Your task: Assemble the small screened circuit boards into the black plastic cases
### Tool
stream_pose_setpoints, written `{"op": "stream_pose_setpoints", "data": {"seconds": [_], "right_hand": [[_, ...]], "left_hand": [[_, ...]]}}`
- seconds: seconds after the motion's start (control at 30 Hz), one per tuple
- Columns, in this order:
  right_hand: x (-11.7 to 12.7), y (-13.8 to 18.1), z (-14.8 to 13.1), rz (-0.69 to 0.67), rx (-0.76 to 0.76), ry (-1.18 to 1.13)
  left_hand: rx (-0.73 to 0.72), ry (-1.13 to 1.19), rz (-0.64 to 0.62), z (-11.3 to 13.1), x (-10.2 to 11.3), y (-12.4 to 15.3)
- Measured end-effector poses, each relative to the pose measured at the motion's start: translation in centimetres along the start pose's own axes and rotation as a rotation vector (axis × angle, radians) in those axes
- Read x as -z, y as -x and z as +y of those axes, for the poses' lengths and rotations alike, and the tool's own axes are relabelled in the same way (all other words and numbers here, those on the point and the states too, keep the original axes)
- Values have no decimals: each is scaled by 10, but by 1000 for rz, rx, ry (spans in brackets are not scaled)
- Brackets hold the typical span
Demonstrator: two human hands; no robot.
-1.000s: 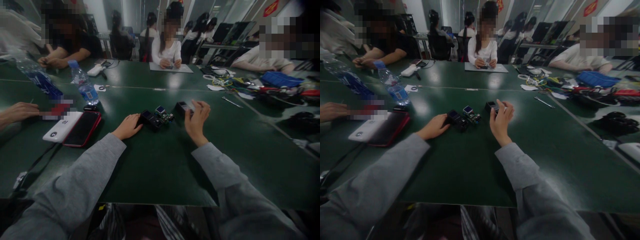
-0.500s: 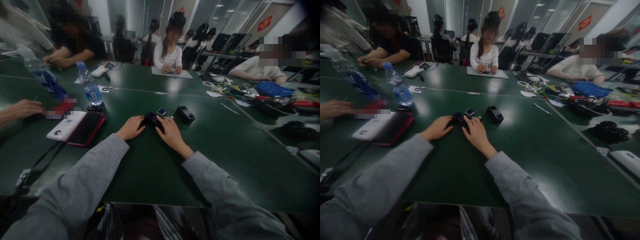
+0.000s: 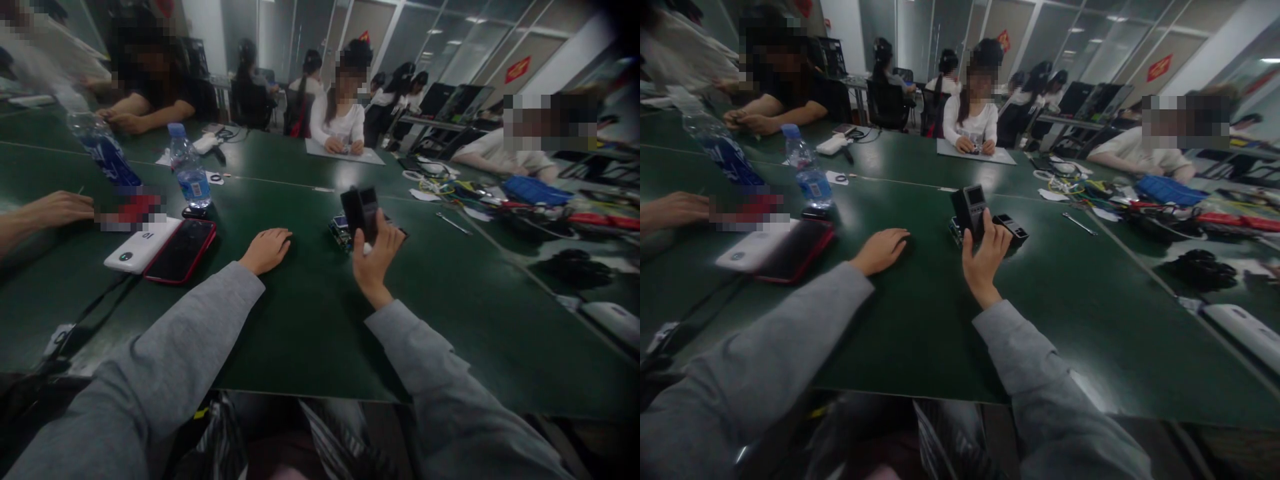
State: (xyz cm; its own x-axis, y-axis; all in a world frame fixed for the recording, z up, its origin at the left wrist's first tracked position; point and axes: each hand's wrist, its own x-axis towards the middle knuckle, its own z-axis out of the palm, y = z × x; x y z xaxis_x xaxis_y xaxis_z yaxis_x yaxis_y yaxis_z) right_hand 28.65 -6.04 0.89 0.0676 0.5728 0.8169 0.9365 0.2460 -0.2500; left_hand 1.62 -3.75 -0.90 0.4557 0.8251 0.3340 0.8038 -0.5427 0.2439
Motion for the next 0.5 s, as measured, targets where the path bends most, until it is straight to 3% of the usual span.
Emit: {"op": "stream_pose_setpoints", "data": {"seconds": [0.13,0.23,0.5], "right_hand": [[-10,16,-25,-394,152,30],[-19,24,-30,-581,191,10],[-16,8,9,-329,-2,-59]], "left_hand": [[133,23,220,-4,2,-3],[125,51,256,-5,2,-4],[-129,15,144,14,9,0]]}}
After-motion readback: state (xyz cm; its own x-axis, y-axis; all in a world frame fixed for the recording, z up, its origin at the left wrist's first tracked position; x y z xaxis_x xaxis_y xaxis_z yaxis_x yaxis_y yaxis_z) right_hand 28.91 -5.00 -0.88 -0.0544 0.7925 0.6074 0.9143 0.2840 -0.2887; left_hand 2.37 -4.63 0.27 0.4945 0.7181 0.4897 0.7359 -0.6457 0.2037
